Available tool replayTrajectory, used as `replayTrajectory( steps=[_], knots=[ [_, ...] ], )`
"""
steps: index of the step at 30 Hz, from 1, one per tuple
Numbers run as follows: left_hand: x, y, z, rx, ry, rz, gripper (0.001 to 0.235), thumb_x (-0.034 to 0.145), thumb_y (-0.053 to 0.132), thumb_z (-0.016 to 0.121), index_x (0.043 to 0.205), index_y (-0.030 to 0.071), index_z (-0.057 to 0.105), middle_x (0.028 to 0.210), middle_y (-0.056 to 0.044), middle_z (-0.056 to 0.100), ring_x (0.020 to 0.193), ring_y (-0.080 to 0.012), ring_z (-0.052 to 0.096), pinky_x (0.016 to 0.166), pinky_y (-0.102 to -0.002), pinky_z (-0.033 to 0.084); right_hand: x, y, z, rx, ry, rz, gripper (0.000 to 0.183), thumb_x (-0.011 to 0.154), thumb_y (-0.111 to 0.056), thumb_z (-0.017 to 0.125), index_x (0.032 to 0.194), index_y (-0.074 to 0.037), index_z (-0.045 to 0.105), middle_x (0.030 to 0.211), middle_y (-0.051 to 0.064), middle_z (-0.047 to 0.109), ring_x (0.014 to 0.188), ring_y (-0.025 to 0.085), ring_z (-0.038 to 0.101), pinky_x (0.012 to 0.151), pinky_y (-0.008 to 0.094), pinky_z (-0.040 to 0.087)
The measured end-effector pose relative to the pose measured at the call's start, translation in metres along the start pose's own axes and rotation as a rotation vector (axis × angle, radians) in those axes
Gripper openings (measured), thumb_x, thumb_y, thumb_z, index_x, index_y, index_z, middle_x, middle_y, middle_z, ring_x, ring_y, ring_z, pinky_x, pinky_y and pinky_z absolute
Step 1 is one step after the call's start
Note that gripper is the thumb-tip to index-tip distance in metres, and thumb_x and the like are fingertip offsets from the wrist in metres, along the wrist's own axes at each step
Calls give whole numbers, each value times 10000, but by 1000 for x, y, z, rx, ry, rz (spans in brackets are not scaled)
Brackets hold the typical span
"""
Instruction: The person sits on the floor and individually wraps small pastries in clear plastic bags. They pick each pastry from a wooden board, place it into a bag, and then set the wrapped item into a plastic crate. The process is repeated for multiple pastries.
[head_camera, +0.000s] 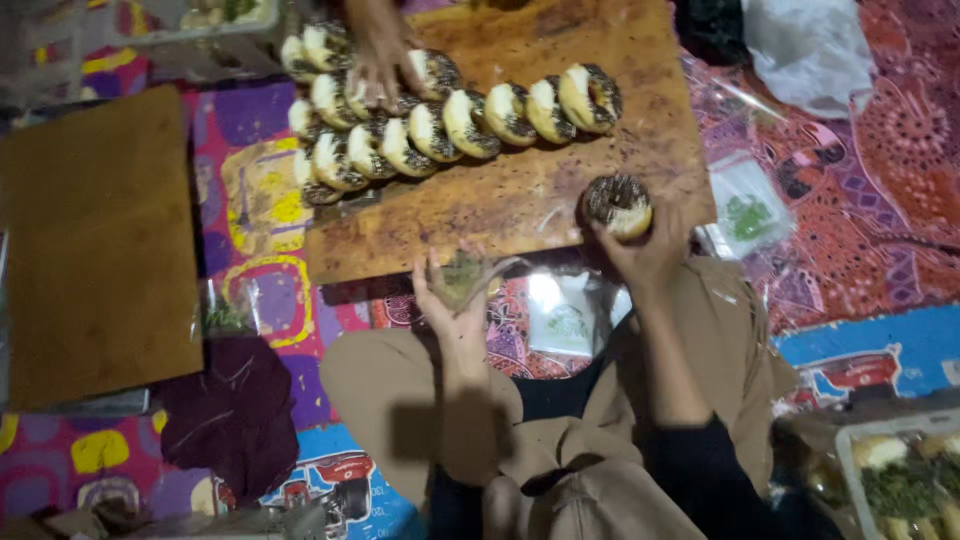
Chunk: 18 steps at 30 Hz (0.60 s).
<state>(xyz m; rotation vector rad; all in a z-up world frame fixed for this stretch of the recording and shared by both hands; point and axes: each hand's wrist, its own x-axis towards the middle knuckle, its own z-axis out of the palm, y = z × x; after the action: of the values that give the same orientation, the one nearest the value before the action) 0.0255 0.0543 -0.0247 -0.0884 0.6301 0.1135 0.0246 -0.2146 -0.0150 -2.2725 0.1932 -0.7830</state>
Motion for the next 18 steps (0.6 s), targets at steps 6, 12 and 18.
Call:
replayTrajectory(
  steps=[6,12,18],
  knots=[
    [-1,-22,-10,-182,-175,-4,460,916,366,691,1292,128,576,1266,-247,551,1102,-380,598,968,-593,502,-70,-105,-59,350,-315,134,619,594,-334,937,1053,1,690,944,104,646,804,229,600,662,381,474],
    [-48,-56,-12,75,-566,36,518,953,279,634,1423,112,493,1393,-252,568,1263,-404,571,1102,-551,471,-54,-168,-66,72,-245,-167,557,645,-339,937,1025,-10,697,959,151,615,924,346,601,757,449,493],
    [-75,-42,8,28,-700,-126,655,959,244,602,1556,53,413,1452,-202,558,1318,-332,549,1166,-460,436,-45,-174,-58,332,-295,-343,669,731,-273,847,1336,-49,670,1104,159,626,1033,354,590,902,469,480]
  ],
)
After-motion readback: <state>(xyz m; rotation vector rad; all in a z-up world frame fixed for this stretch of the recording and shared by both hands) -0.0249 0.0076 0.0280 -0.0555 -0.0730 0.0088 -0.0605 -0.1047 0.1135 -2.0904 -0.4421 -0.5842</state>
